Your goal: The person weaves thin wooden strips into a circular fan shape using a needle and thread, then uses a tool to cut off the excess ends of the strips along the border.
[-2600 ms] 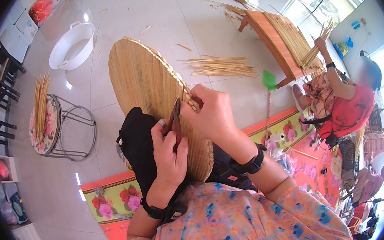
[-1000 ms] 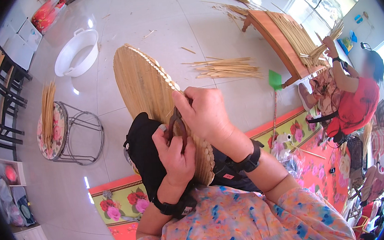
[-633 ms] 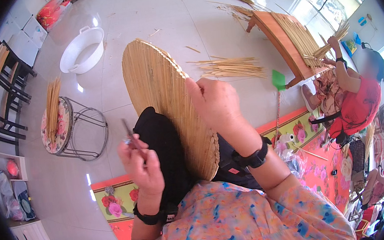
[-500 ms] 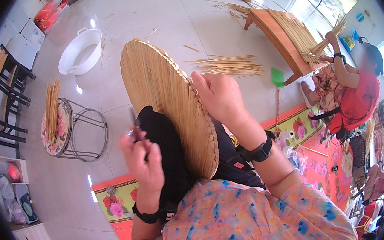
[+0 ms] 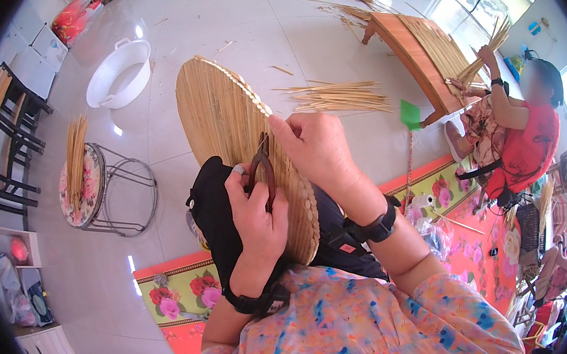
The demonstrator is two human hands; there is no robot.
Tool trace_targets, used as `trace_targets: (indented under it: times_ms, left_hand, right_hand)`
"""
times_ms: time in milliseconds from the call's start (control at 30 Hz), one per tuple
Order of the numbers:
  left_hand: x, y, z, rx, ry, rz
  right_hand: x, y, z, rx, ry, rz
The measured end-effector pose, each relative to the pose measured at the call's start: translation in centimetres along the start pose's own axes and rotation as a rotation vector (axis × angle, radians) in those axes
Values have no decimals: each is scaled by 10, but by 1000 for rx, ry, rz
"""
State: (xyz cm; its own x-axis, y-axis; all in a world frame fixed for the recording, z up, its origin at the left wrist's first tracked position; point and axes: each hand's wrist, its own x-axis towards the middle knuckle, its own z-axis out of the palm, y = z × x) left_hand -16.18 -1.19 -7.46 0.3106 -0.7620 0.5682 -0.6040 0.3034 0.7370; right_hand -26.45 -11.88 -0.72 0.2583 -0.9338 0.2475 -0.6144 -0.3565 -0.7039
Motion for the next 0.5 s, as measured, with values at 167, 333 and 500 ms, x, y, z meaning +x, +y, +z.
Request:
trace_targets:
  times_ms: [167, 333, 500]
  left_hand:
    - [0, -3, 1, -11, -24, -7]
    - [-2, 0, 0, -6, -26, -6]
    - [1, -2, 1, 15, -29, 31]
  right_hand:
    - [1, -3, 0, -8, 14, 24]
    - [0, -4, -3, -7, 8, 40]
    - [1, -5, -2, -3, -1, 50]
